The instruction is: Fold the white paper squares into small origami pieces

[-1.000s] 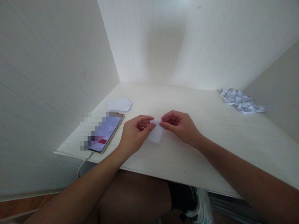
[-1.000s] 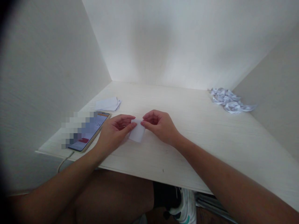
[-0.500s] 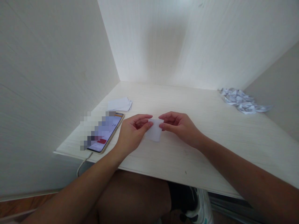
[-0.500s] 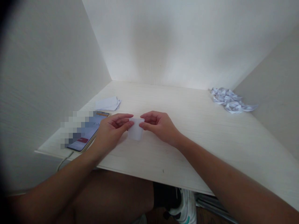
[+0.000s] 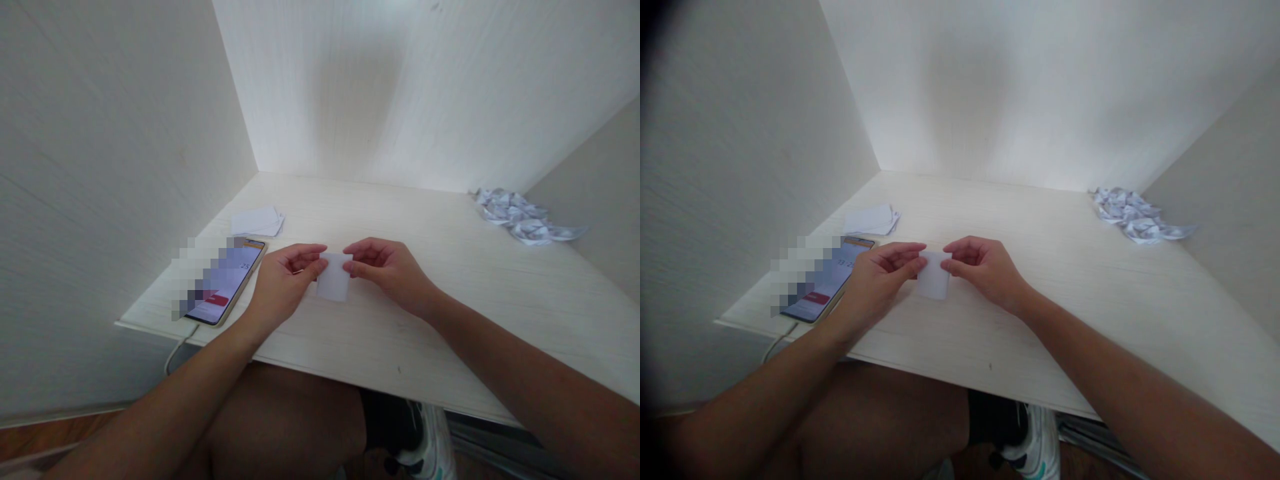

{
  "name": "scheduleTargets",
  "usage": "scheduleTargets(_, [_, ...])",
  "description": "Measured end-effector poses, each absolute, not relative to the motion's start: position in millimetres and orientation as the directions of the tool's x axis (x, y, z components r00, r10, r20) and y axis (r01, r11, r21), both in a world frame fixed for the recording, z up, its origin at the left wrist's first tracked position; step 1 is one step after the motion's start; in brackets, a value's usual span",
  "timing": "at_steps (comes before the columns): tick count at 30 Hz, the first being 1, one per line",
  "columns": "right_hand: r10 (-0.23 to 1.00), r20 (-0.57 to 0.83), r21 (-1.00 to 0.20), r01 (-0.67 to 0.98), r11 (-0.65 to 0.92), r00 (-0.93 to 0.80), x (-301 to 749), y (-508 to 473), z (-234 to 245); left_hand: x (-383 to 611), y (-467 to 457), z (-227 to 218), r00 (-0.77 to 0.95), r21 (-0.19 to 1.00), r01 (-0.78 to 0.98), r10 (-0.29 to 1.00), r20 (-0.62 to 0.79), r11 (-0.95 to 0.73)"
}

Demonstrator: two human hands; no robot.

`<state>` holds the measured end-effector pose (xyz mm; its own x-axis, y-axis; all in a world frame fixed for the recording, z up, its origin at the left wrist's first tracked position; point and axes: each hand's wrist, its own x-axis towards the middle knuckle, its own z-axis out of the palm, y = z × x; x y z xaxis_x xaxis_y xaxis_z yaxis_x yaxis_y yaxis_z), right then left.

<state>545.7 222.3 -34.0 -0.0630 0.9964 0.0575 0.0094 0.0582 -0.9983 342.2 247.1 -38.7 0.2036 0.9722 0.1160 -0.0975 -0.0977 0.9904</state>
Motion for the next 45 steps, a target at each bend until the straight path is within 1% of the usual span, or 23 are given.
scheduleTargets(5, [0.995,0.075,-0.997,-0.002,0.075,-0.066,546.5,222.0,-34.3,342.4,248.1,-40.8,0.202,0.985,-0.150,0.972,0.118,-0.088])
scheduleTargets(8, [0.995,0.085,-0.996,0.008,0.086,-0.056,546.4,222.1,-34.3,342.0,247.2,-38.9,0.202,0.987,-0.136,0.973,0.115,-0.088])
scheduleTargets(12, [0.995,0.075,-0.997,-0.019,0.074,-0.061,545.5,221.7,-32.9,341.8,245.8,-34.7,0.201,0.989,-0.121,0.974,0.105,-0.081])
scheduleTargets(20, [0.995,0.090,-0.996,0.007,0.091,-0.047,545.2,220.3,-33.4,341.0,248.0,-37.3,0.207,0.985,-0.152,0.972,0.113,-0.082])
scheduleTargets(25, [0.996,0.079,-0.997,-0.030,0.077,-0.051,543.7,218.6,-29.5,339.2,248.2,-41.8,0.226,0.983,-0.173,0.969,0.100,-0.061])
scheduleTargets(31, [0.995,0.081,-0.996,-0.048,0.079,-0.050,543.2,218.7,-28.9,337.9,247.2,-40.9,0.226,0.991,-0.127,0.971,0.076,-0.048])
scheduleTargets(35, [0.996,0.077,-0.995,-0.059,0.074,-0.052,543.0,218.8,-30.3,337.6,246.7,-39.6,0.233,0.988,-0.153,0.970,0.072,-0.037])
scheduleTargets(45, [0.995,0.087,-0.996,-0.017,0.086,-0.046,542.7,218.8,-31.1,336.0,245.5,-36.8,0.261,0.985,-0.154,0.959,0.112,-0.073])
